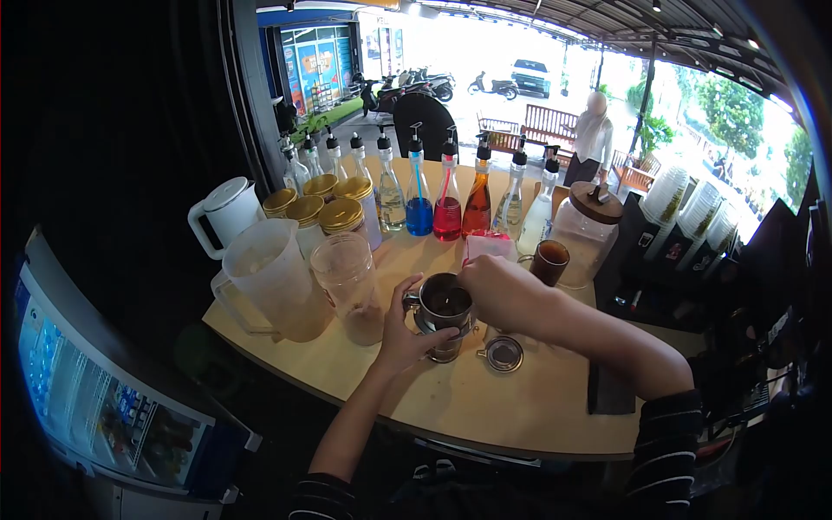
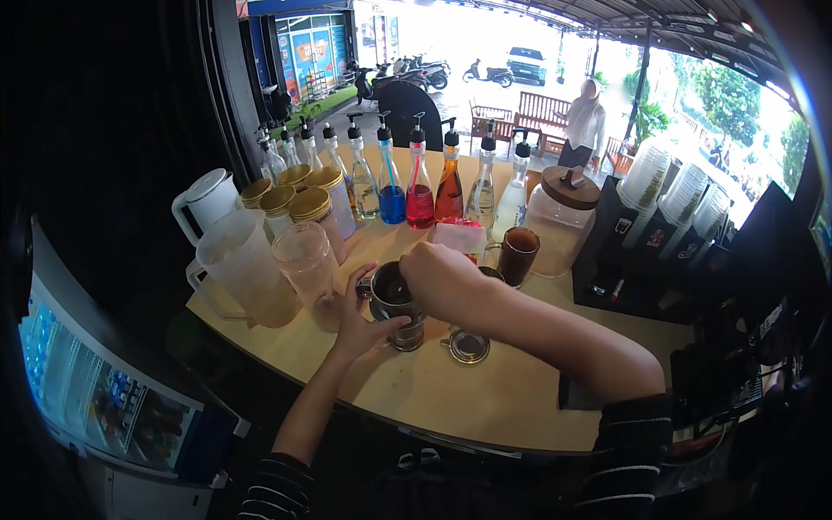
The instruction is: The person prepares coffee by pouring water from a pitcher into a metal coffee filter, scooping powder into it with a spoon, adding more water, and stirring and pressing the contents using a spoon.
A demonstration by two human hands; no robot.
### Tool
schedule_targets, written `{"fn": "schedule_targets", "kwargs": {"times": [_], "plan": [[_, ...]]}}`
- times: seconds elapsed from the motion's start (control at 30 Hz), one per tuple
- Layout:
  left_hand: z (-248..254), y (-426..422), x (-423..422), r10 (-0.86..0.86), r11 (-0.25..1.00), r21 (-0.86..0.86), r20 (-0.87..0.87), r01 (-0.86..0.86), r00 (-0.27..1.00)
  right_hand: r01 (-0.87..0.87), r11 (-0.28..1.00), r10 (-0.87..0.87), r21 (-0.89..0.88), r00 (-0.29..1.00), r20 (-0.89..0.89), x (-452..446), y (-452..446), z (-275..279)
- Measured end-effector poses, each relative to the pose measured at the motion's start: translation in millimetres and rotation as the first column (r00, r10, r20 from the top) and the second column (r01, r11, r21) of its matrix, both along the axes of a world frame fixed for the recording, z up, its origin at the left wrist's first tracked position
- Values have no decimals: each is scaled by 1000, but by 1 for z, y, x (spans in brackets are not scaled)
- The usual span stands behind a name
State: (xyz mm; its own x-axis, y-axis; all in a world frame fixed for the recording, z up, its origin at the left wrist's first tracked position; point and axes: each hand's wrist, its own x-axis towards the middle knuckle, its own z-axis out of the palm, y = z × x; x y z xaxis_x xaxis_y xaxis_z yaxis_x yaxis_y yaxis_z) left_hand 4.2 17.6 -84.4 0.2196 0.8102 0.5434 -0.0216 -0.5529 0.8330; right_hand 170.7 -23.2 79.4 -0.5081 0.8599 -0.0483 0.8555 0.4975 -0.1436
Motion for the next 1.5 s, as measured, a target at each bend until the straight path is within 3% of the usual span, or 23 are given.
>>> {"fn": "schedule_targets", "kwargs": {"times": [0.07, 0.17, 0.3, 0.4, 0.47, 0.6, 0.67, 0.7, 0.77, 0.9, 1.0, 1.07, 1.1, 1.17, 1.23, 1.3, 1.43, 1.5], "plan": [[3, -3, 1, 2, 1000, -4, 15, -2, 1000, -32, 963, 58, 266, 994, -90, -2, 0, -20], [3, -1, 1, 6, 1000, -2, 18, -6, 1000, -102, 984, 121, 146, 984, -132, 2, 6, -21], [6, -5, 1, -3, 1000, -16, 29, 3, 1000, -40, 968, 69, 249, 992, -106, 3, 4, -23], [4, -4, 0, -4, 1000, -12, 19, 4, 1000, -109, 966, 168, 234, 954, -249, 7, 9, -24], [2, -2, 0, -4, 1000, -3, 13, 4, 1000, -111, 992, 120, 58, 976, -181, 13, 17, -17], [3, -2, 1, -15, 1000, -5, 30, 15, 999, -73, 988, 107, 140, 962, -253, 13, 10, -21], [1, -1, 1, -9, 1000, 1, 18, 9, 1000, -112, 993, 99, -48, 970, -220, 17, 10, -10], [1, -1, 0, -2, 1000, 5, 3, 2, 1000, -116, 992, 103, -49, 971, -218, 17, 10, -12], [2, -2, -1, -14, 1000, -14, 14, 14, 1000, -54, 988, 81, 142, 978, -194, 15, 8, -18], [-1, 2, -1, -1, 1000, 22, -4, 1, 1000, -142, 988, 149, 52, 973, -178, 15, 8, -12], [3, -2, -1, 1, 999, -33, -6, -1, 1000, -50, 999, 51, 10, 995, -85, 14, 5, -12], [2, -2, -2, 5, 1000, -14, -12, -5, 1000, -112, 947, 185, 302, 957, -225, 15, 7, -32], [3, 0, -3, -3, 1000, 0, -12, 3, 1000, -114, 943, 192, 311, 953, -233, 11, 2, -20], [3, 2, -4, -18, 1000, -9, -11, 18, 1000, 29, 997, -36, -78, 995, -97, 6, -11, 6], [5, 3, -5, 6, 1000, -11, -80, -7, 997, 58, 996, -63, -62, 994, -87, 8, -9, -5], [10, 4, -8, -9, 1000, -18, -126, 7, 992, 39, 991, -23, 131, 993, -119, 3, -6, -16], [27, 6, -15, -68, 998, -21, -254, 65, 965, 41, 998, -46, -56, 995, -92, 2, -2, -3], [38, 9, -20, -126, 992, -44, -271, 118, 954, 93, 984, -85, 152, 995, -56, -1, -4, -6]]}}
